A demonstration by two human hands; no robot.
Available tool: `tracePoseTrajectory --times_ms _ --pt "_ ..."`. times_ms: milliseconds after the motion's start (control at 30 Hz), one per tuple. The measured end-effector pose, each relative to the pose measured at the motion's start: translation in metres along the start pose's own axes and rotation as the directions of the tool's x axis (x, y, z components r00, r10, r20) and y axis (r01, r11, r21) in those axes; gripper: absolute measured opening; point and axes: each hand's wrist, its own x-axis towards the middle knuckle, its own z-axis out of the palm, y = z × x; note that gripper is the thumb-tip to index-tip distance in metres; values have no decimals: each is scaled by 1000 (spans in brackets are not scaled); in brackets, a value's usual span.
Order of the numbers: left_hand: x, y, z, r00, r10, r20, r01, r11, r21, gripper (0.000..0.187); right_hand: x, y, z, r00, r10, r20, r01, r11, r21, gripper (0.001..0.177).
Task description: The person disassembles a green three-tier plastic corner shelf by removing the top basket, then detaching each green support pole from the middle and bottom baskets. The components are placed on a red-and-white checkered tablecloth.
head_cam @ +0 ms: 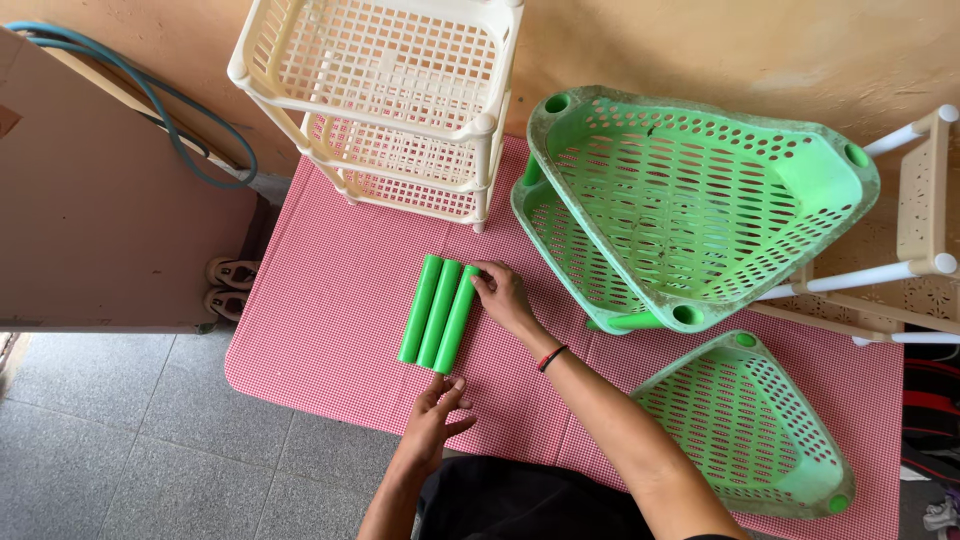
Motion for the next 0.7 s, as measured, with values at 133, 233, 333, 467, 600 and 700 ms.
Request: tracePoseTrajectory --times_ms 133,233,333,467,600,700 --pt "1 0 4 1000 -3 -20 2 1000 -22 78 -4 -8 3 999 -31 -30 27 992 -125 33" --pt "3 -1 2 999 16 -52 -19 998 -55 81 -11 -6 7 986 -151 -71 140 980 -144 45" --pt "6 -3 0 998 32 -56 -36 996 -80 76 -15 1 11 990 -136 -21 131 978 -165 47" --pt "6 -7 -3 998 46 -53 -49 997 -65 67 -19 2 9 970 -245 -4 239 949 -205 57" --pt "2 -9 4 994 37 -101 -41 999 -35 64 -31 -24 -14 992 -14 125 31 991 -133 68" --pt "-3 -7 16 991 74 -115 -75 997 -3 69 -54 -50 -42 984 65 163 -71 997 32 61"
